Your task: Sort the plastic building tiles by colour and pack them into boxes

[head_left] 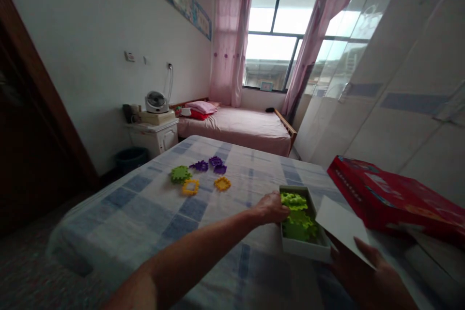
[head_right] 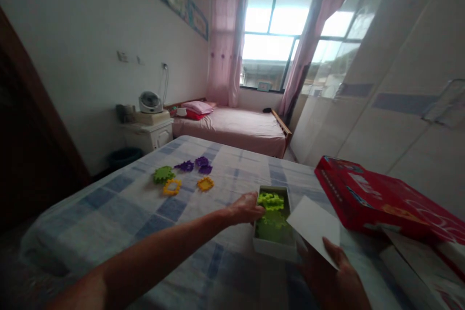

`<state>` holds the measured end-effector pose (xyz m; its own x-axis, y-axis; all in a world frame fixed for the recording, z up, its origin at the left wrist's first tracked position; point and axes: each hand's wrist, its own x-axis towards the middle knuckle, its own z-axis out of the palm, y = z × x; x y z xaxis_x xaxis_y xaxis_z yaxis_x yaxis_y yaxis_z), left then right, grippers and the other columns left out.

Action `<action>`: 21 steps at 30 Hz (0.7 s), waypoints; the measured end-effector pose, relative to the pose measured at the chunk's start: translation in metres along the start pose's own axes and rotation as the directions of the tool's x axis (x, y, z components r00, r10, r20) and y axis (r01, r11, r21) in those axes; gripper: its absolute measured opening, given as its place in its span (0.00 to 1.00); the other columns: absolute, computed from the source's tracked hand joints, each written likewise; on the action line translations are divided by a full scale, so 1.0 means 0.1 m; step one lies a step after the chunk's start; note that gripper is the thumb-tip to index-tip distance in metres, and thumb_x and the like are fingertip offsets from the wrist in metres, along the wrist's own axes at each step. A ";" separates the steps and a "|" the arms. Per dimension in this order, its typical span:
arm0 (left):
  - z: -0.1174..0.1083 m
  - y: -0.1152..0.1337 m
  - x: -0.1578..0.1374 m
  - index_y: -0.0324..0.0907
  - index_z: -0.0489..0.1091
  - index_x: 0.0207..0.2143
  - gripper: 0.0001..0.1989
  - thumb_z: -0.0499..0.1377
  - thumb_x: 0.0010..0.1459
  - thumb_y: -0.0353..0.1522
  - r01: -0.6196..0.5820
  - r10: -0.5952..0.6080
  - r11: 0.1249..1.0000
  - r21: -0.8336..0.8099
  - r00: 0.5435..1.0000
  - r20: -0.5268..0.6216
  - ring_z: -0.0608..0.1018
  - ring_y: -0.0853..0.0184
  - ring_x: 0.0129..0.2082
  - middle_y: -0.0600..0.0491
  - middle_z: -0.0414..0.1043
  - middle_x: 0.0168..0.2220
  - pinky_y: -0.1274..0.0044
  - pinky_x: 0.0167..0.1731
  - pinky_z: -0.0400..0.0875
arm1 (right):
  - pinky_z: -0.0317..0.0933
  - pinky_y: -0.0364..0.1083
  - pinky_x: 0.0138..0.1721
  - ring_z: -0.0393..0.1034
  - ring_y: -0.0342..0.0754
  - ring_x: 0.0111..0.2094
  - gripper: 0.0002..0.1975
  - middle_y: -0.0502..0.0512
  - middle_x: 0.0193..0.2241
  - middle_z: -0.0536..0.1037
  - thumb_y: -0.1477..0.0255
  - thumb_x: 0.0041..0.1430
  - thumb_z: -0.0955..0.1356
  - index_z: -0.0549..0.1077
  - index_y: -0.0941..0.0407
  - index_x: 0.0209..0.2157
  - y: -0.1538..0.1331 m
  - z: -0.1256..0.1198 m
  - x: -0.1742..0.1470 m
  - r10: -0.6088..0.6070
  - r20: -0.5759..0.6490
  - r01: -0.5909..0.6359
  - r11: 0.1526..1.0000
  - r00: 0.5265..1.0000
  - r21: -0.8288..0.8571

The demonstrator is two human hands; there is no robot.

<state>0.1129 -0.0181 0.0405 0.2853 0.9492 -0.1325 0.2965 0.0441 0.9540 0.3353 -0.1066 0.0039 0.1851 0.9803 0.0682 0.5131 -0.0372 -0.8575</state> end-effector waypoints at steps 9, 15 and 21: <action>-0.58 -0.12 -0.26 0.34 0.56 0.57 0.35 0.57 0.48 0.37 0.030 -0.043 0.982 -0.186 0.997 -0.067 0.74 0.64 0.42 0.41 0.70 0.47 0.77 0.35 0.69 | 0.67 0.55 0.38 0.75 0.59 0.38 0.39 0.64 0.33 0.80 0.55 0.59 0.44 0.70 0.64 0.49 -0.69 0.44 0.40 -0.054 0.232 0.013 0.985 0.971 0.173; -0.74 -0.33 -0.39 0.38 0.67 0.46 0.22 0.59 0.51 0.40 -0.065 0.070 0.859 -0.509 0.998 -0.010 0.76 0.64 0.41 0.44 0.72 0.46 0.76 0.34 0.70 | 0.64 0.54 0.46 0.71 0.56 0.46 0.33 0.63 0.40 0.78 0.60 0.59 0.48 0.69 0.65 0.50 -0.98 0.73 0.41 -0.053 0.263 -0.071 0.896 0.963 0.439; -0.68 -0.54 -0.37 0.37 0.70 0.44 0.24 0.58 0.53 0.46 -0.078 0.078 0.801 -0.594 0.997 -0.025 0.78 0.61 0.37 0.44 0.75 0.42 0.71 0.39 0.72 | 0.65 0.51 0.44 0.73 0.57 0.40 0.24 0.57 0.35 0.80 0.58 0.48 0.64 0.73 0.57 0.43 -0.95 0.82 0.32 0.078 0.307 -0.266 0.723 0.949 0.638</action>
<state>0.0246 -0.0345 0.0124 0.2850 0.9572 -0.0507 -0.3264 0.1466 0.9338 0.2241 -0.0559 0.0455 -0.0415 0.9865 -0.1586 -0.2125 -0.1638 -0.9633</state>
